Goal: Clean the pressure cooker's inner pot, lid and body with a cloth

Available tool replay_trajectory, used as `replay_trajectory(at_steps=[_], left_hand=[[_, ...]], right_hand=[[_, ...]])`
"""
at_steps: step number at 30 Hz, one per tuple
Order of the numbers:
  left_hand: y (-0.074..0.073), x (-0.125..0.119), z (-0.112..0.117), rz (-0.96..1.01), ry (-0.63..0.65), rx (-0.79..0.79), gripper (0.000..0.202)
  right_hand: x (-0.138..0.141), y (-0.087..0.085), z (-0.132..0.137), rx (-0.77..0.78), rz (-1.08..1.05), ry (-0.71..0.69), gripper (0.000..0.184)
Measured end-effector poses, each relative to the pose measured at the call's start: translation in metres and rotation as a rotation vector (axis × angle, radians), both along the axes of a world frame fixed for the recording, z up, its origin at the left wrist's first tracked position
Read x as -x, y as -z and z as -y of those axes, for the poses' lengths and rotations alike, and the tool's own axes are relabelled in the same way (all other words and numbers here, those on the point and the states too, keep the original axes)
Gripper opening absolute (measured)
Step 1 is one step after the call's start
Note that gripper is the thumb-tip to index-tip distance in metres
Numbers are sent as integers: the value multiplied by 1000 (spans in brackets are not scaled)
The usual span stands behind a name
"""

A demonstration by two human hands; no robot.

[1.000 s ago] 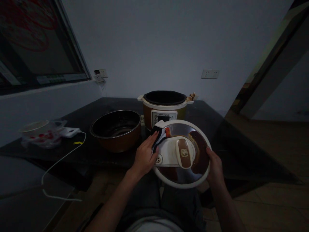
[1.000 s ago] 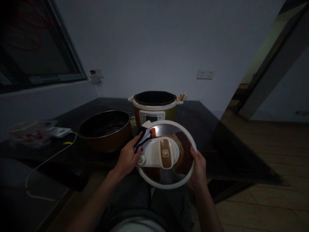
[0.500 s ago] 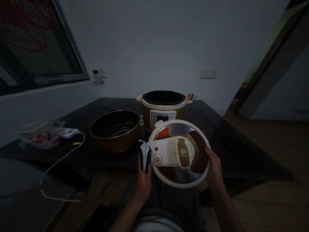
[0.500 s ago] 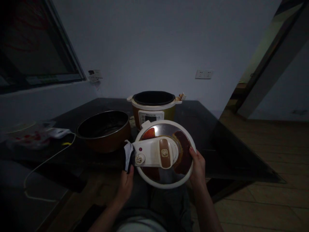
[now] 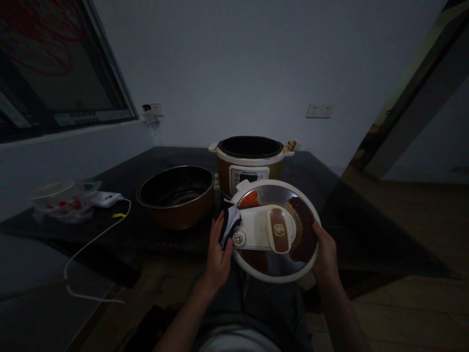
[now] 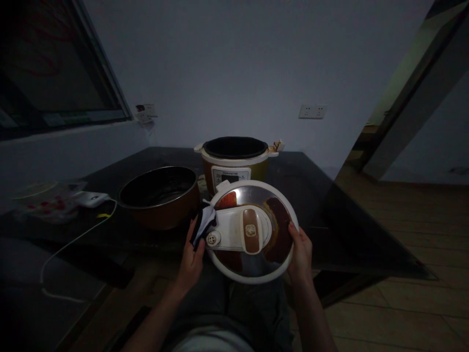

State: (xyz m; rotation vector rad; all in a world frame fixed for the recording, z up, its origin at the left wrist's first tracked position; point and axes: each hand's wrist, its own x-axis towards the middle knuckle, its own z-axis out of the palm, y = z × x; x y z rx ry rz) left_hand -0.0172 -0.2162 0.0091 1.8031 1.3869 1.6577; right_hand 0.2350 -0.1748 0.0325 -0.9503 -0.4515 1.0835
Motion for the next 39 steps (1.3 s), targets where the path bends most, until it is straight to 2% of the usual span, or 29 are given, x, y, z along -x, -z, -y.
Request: replay_trajectory(at_steps=[3,6,10,13,17,20,28,31,35,39], left_hand=[[11,-2,6,-28,-34,-5,55],[4,-1,0,11,-36,49,57],[-33,3,-19,94,-27,144,56],[-63,3,-36,149,49,203,52],[-85,-3,-53,156,98,228,52],[-91,-8,-64,121,128,213,47],[-108,-16,-87,-109,170,-7,39],[-111,-18,-84,-216,180,-35,39],[-108,-13,-73,-540,186,-51,48],[-104,3,-60,-750,282,-52,53]], right_hand=[[0,-1,1,-3,-7,-5,40],[0,0,2,-19,4,-21,41],[-1,3,2,-33,6,-3,41],[-2,6,1,-30,10,10,40],[-4,5,1,-23,18,-7,42],[-4,4,3,-28,25,-23,42],[0,2,6,-70,33,-11,42],[1,-1,8,-84,36,-20,39],[2,-5,8,-68,40,-31,40],[2,-5,7,-39,2,-24,42]])
